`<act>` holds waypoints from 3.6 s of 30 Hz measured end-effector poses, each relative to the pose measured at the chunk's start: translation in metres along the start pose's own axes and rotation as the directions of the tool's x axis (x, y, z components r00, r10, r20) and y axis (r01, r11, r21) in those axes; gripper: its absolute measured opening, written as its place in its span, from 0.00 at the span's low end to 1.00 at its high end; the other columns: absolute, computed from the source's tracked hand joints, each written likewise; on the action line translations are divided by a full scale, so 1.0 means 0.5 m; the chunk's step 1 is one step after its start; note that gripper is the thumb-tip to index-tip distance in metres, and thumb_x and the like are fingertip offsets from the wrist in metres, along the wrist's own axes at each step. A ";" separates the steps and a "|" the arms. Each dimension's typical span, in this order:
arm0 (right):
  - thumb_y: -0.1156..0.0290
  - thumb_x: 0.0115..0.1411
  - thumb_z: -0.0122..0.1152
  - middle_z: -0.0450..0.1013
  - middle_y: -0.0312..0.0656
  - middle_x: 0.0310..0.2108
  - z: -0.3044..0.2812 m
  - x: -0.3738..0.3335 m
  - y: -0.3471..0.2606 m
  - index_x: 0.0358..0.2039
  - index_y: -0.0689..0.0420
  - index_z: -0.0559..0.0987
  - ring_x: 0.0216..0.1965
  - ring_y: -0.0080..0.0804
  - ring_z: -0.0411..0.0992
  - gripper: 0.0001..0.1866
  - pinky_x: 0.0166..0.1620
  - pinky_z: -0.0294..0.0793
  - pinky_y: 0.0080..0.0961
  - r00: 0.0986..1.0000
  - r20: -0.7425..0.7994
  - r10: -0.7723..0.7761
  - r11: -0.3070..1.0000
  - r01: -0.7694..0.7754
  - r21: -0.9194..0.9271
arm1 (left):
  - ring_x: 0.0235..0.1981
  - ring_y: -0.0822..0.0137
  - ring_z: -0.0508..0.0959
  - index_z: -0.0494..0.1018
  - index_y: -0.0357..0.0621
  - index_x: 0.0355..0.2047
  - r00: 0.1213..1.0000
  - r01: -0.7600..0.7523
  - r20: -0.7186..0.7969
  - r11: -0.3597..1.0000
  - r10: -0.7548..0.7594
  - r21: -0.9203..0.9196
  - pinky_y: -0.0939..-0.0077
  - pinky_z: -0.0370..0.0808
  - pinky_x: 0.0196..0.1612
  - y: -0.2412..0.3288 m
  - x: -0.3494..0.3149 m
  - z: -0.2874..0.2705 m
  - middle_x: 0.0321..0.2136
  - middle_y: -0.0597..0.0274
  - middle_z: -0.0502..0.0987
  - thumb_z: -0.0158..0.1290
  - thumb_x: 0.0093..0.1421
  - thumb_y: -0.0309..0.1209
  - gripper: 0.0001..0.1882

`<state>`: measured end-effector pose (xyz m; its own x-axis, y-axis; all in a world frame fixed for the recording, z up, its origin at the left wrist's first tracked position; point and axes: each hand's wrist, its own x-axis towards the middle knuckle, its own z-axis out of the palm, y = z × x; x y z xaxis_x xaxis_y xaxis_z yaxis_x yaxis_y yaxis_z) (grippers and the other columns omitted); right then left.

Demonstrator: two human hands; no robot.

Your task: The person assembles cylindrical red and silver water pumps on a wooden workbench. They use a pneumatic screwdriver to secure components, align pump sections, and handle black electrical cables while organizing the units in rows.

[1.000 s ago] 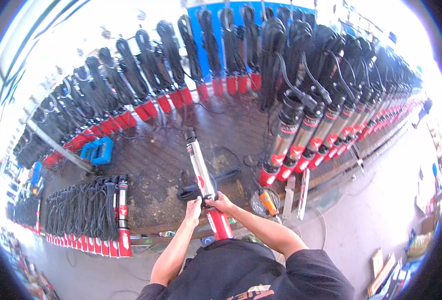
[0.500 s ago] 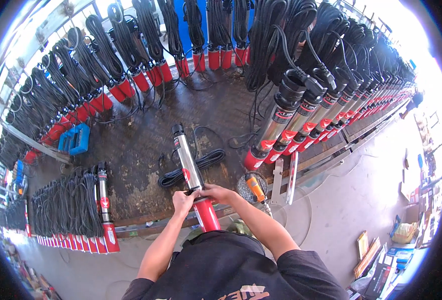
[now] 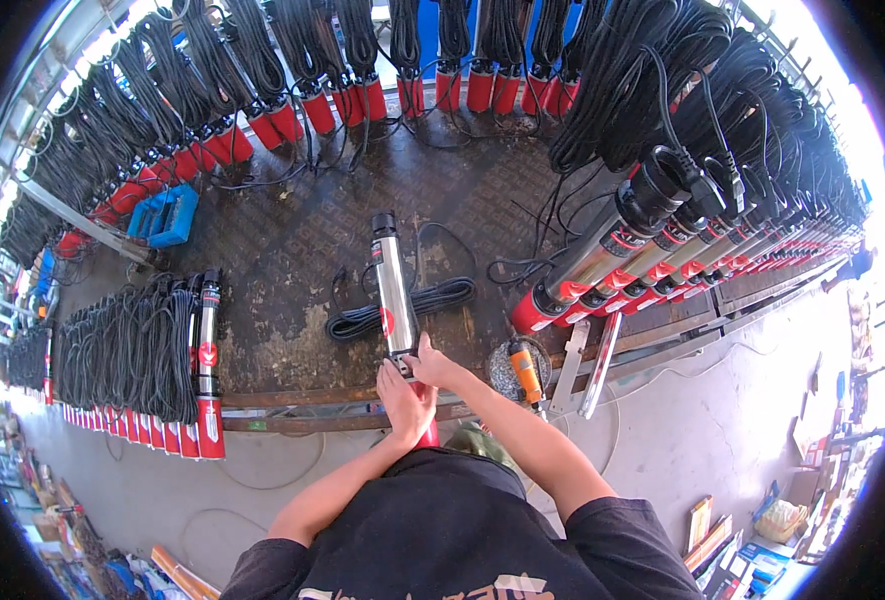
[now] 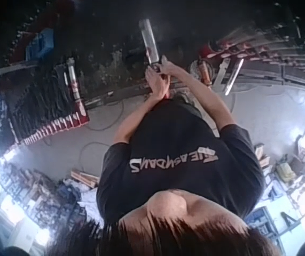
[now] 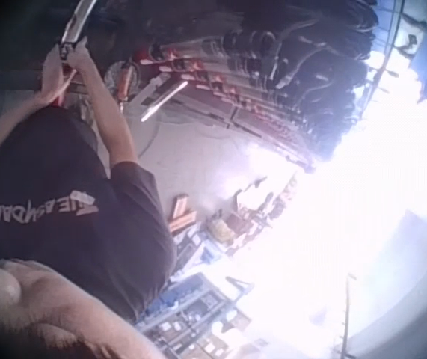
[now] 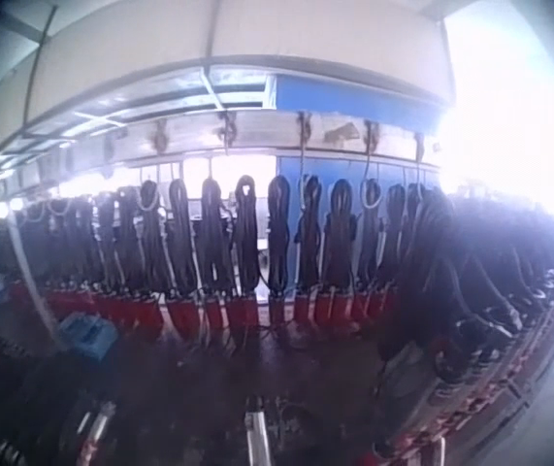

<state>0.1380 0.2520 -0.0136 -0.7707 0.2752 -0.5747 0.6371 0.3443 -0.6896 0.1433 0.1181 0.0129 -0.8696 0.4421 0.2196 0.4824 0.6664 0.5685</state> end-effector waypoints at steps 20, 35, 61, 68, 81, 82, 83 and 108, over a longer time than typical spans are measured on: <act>0.55 0.62 0.62 0.78 0.48 0.27 -0.048 0.008 0.058 0.41 0.68 0.78 0.28 0.31 0.77 0.24 0.34 0.76 0.31 0.921 -0.159 -0.356 0.900 0.384 0.207 | 0.29 0.55 0.84 0.81 0.33 0.35 0.837 0.192 0.528 0.981 -0.145 -0.034 0.61 0.77 0.34 -0.010 0.155 -0.073 0.30 0.45 0.83 0.63 0.55 0.35 0.15; 0.68 0.54 0.60 0.78 0.45 0.28 -0.188 -0.229 0.147 0.29 0.54 0.79 0.34 0.47 0.78 0.05 0.34 0.77 0.45 0.891 -0.356 -0.281 0.695 -0.067 -0.716 | 0.30 0.55 0.81 0.60 0.32 0.45 0.593 0.803 0.727 0.192 -0.345 -0.564 0.56 0.82 0.34 -0.067 0.132 0.057 0.33 0.48 0.76 0.67 0.43 0.19 0.32; 0.71 0.54 0.70 0.79 0.42 0.31 -0.073 -0.148 0.027 0.34 0.60 0.85 0.31 0.33 0.79 0.08 0.37 0.77 0.27 0.756 -0.553 -0.349 0.896 0.442 0.037 | 0.31 0.57 0.81 0.58 0.33 0.49 0.592 0.804 0.749 0.150 -0.297 -0.576 0.56 0.83 0.34 -0.071 0.117 0.039 0.37 0.48 0.75 0.67 0.43 0.17 0.35; 0.70 0.56 0.71 0.79 0.36 0.28 -0.035 -0.090 0.019 0.37 0.60 0.83 0.27 0.22 0.76 0.10 0.32 0.76 0.22 0.863 -0.480 -0.160 0.896 0.331 0.297 | 0.35 0.58 0.82 0.60 0.33 0.48 0.586 0.809 0.766 0.135 -0.264 -0.572 0.62 0.83 0.38 -0.063 0.125 0.026 0.38 0.50 0.76 0.66 0.44 0.17 0.33; 0.55 0.65 0.63 0.79 0.40 0.36 -0.035 -0.095 0.173 0.37 0.57 0.77 0.26 0.21 0.77 0.16 0.23 0.70 0.11 0.885 -0.113 0.451 -0.162 0.206 0.965 | 0.34 0.58 0.80 0.59 0.32 0.48 0.558 0.830 0.777 0.201 -0.293 -0.520 0.63 0.82 0.33 -0.070 0.125 0.035 0.37 0.48 0.74 0.67 0.44 0.18 0.34; 0.53 0.65 0.63 0.80 0.42 0.36 -0.041 -0.096 0.182 0.39 0.58 0.76 0.26 0.21 0.78 0.19 0.21 0.70 0.10 0.860 -0.077 0.504 -0.403 0.313 0.860 | 0.31 0.59 0.80 0.59 0.33 0.48 0.581 0.814 0.757 0.186 -0.300 -0.551 0.64 0.80 0.28 -0.084 0.121 0.043 0.37 0.49 0.74 0.67 0.43 0.19 0.35; 0.52 0.65 0.62 0.80 0.44 0.37 -0.050 -0.101 0.189 0.40 0.60 0.75 0.26 0.22 0.78 0.21 0.19 0.70 0.09 0.838 -0.033 0.545 -0.601 0.417 0.682 | 0.30 0.59 0.80 0.59 0.34 0.48 0.594 0.804 0.744 0.205 -0.305 -0.558 0.67 0.79 0.23 -0.097 0.118 0.053 0.37 0.49 0.74 0.68 0.43 0.21 0.35; 0.79 0.61 0.52 0.72 0.48 0.56 -0.044 -0.172 -0.115 0.58 0.60 0.69 0.53 0.33 0.74 0.22 0.57 0.72 0.30 0.410 -0.911 0.045 0.232 0.883 0.408 | 0.32 0.58 0.82 0.65 0.35 0.45 0.565 0.825 0.804 0.140 -0.185 -0.547 0.59 0.82 0.36 -0.096 0.133 0.048 0.35 0.53 0.77 0.69 0.42 0.18 0.32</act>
<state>0.1675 0.2283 0.0852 -0.2941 0.9462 0.1348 -0.5291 -0.0437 -0.8474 0.0647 0.1299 -0.0187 -0.4962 0.6090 -0.6188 -0.7073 0.1299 0.6949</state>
